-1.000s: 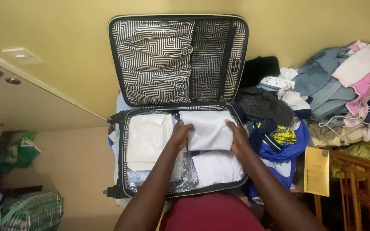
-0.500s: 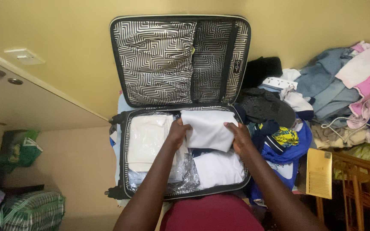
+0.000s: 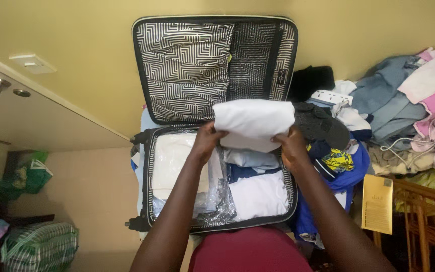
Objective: The person packs a suitcase by folding and arranging various items of clothing, including white shirts, blue shirts, and patterned garments, into organized sections. They also place small items contained in plastic bags and a blue fabric pouch into the suitcase.
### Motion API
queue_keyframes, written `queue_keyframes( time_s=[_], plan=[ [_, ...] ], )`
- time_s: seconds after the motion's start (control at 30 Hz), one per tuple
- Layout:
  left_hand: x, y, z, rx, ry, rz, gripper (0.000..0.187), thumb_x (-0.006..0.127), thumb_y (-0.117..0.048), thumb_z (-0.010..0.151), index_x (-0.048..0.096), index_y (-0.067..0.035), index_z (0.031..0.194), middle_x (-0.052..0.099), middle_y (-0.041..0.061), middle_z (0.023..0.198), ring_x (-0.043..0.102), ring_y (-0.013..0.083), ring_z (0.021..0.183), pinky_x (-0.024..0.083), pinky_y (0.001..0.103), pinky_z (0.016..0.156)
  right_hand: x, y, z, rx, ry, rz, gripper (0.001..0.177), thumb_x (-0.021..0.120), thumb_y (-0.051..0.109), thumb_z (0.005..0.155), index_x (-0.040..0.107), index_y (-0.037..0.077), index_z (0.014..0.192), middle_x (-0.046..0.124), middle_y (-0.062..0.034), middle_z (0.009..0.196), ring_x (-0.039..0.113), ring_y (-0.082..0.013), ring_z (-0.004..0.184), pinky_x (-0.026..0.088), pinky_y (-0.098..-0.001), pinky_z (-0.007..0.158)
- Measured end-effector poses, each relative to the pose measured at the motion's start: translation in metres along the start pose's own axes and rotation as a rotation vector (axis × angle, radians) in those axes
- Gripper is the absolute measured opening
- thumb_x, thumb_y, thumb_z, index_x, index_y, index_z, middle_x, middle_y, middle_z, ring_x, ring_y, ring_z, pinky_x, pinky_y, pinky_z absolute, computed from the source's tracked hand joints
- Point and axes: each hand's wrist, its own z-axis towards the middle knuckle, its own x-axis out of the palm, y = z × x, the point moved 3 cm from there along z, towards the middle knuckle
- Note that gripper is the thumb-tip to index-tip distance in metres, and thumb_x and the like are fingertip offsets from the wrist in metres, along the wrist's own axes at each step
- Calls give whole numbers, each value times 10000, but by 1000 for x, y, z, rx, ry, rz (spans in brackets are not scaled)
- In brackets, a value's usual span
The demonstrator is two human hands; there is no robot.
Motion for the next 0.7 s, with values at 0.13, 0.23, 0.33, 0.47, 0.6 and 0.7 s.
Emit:
queue_keyframes(
  time_s=[0.13, 0.23, 0.33, 0.47, 0.6, 0.7],
  plan=[
    [-5, 53, -2, -108, -12, 157, 427, 644, 12, 840, 669, -3, 1265, 753, 157, 1096, 710, 233, 936, 591, 361, 849, 0, -48, -4, 113, -85, -235, 517, 639, -97, 786, 580, -18, 1293, 689, -182, 1213, 673, -327, 1103, 564, -433, 975],
    [-8, 72, -5, -184, -37, 225, 457, 696, -36, 801, 677, 45, 1250, 762, 183, 1106, 730, 267, 949, 599, 377, 856, 0, -75, -16, -82, 34, -22, 768, 644, -87, 677, 475, 105, 1402, 621, -28, 1317, 613, -188, 1187, 516, -344, 965],
    [-5, 78, -13, -221, -95, 217, 544, 789, -164, 829, 586, 49, 1286, 711, 199, 1159, 729, 280, 1008, 599, 391, 900, -5, -87, -17, -52, 62, 50, 617, 757, 92, 805, 575, 2, 1388, 683, -157, 1277, 659, -270, 1135, 536, -365, 967],
    [-4, 73, -9, -120, -285, 399, 651, 856, -291, 806, 564, 38, 1286, 693, 211, 1183, 712, 305, 1048, 574, 407, 918, -11, -88, -13, -49, -55, -302, 629, 739, 300, 879, 570, 27, 1420, 689, -170, 1318, 663, -290, 1156, 508, -380, 982],
    [3, 83, -4, -38, -320, 692, 574, 810, -301, 826, 623, 13, 1268, 733, 214, 1176, 714, 350, 1069, 549, 412, 946, -2, -118, 11, -218, -191, -672, 766, 831, 312, 827, 502, -58, 1410, 638, -279, 1291, 637, -396, 1144, 501, -439, 957],
    [6, 85, -3, 1, -356, 712, 640, 866, -219, 788, 561, 44, 1286, 686, 268, 1191, 669, 409, 1096, 521, 450, 962, -2, -131, 21, -190, -158, -751, 740, 853, 286, 783, 529, -32, 1367, 658, -255, 1258, 649, -389, 1140, 515, -433, 950]
  ],
)
